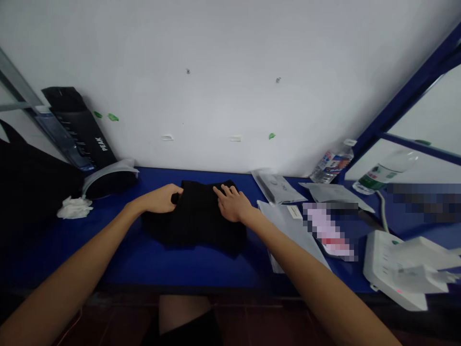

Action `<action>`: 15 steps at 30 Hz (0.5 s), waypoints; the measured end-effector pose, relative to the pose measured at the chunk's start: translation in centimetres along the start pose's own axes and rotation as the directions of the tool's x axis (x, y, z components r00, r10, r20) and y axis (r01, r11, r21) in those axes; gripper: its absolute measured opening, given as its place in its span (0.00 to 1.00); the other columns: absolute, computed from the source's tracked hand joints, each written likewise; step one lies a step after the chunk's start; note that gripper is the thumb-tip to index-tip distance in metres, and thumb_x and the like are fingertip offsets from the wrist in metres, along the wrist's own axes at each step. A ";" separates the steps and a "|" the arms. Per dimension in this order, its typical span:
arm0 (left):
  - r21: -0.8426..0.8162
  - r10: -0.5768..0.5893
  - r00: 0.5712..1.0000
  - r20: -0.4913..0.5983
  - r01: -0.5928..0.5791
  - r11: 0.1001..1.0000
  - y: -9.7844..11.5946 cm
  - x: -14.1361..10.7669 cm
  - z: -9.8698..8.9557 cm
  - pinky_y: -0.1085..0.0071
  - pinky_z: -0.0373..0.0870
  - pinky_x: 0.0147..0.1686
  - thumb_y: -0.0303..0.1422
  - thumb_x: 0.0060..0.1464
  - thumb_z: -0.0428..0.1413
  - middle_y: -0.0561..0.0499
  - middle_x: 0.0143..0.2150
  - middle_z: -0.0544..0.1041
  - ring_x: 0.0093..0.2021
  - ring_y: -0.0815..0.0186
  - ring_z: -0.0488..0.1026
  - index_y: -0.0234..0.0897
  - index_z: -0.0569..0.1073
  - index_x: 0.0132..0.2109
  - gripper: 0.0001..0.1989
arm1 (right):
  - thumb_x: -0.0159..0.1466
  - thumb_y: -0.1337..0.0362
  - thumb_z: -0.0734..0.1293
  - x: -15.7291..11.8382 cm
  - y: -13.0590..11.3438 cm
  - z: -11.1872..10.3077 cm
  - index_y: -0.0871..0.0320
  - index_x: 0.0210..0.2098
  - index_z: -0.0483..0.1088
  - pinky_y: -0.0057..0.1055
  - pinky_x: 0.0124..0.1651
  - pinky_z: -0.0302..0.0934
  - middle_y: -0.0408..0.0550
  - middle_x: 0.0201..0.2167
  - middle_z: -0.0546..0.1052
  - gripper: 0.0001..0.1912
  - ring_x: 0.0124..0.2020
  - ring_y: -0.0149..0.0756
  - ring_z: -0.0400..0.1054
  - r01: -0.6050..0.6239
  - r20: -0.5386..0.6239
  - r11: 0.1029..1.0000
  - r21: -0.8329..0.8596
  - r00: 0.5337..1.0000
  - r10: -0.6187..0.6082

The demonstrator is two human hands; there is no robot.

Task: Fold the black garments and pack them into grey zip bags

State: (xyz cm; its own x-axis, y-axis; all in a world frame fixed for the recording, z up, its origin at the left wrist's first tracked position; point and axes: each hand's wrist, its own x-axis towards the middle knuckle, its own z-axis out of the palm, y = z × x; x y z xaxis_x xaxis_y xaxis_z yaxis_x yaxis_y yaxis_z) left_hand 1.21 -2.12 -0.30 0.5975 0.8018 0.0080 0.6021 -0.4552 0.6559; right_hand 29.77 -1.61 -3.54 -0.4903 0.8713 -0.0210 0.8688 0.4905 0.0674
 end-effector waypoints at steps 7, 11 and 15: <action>-0.017 0.006 0.986 0.168 -0.003 1.000 0.4 0.6 -0.2 0.69 0.68 0.35 0.29 0.48 0.62 0.53 0.33 0.79 0.33 0.64 0.73 0.39 0.79 0.34 0.04 | 0.79 0.59 0.48 -0.8 0.1 0.7 0.55 0.82 0.53 0.61 0.70 0.62 0.59 0.80 0.59 0.33 0.75 0.61 0.59 -0.011 -0.087 0.999 0.034 0.996 0.014; -0.022 -0.004 0.960 0.279 0.011 1.000 -0.2 2.3 0.0 0.70 0.67 0.31 0.27 0.44 0.62 0.54 0.30 0.78 0.30 0.64 0.72 0.39 0.80 0.34 0.06 | 0.79 0.59 0.49 -1.0 0.4 1.3 0.54 0.81 0.55 0.61 0.69 0.63 0.60 0.80 0.60 0.33 0.75 0.60 0.60 0.019 -0.122 0.997 0.069 0.992 -0.010; -0.087 0.016 0.978 0.208 0.003 0.996 -1.7 2.1 0.3 0.69 0.68 0.33 0.29 0.46 0.61 0.52 0.33 0.80 0.33 0.63 0.74 0.38 0.78 0.35 0.05 | 0.80 0.58 0.49 -1.0 0.6 1.5 0.53 0.80 0.57 0.60 0.69 0.62 0.58 0.79 0.61 0.32 0.74 0.58 0.61 0.034 -0.143 0.994 0.104 0.989 -0.018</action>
State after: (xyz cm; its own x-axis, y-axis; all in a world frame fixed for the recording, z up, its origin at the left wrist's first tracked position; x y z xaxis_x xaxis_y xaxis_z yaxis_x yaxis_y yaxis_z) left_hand 1.66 0.22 -1.64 0.7039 0.6965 -0.1391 0.5554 -0.4177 0.7191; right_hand 30.83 -2.15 -4.98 -0.5111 0.8510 0.1210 0.8543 0.5184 -0.0373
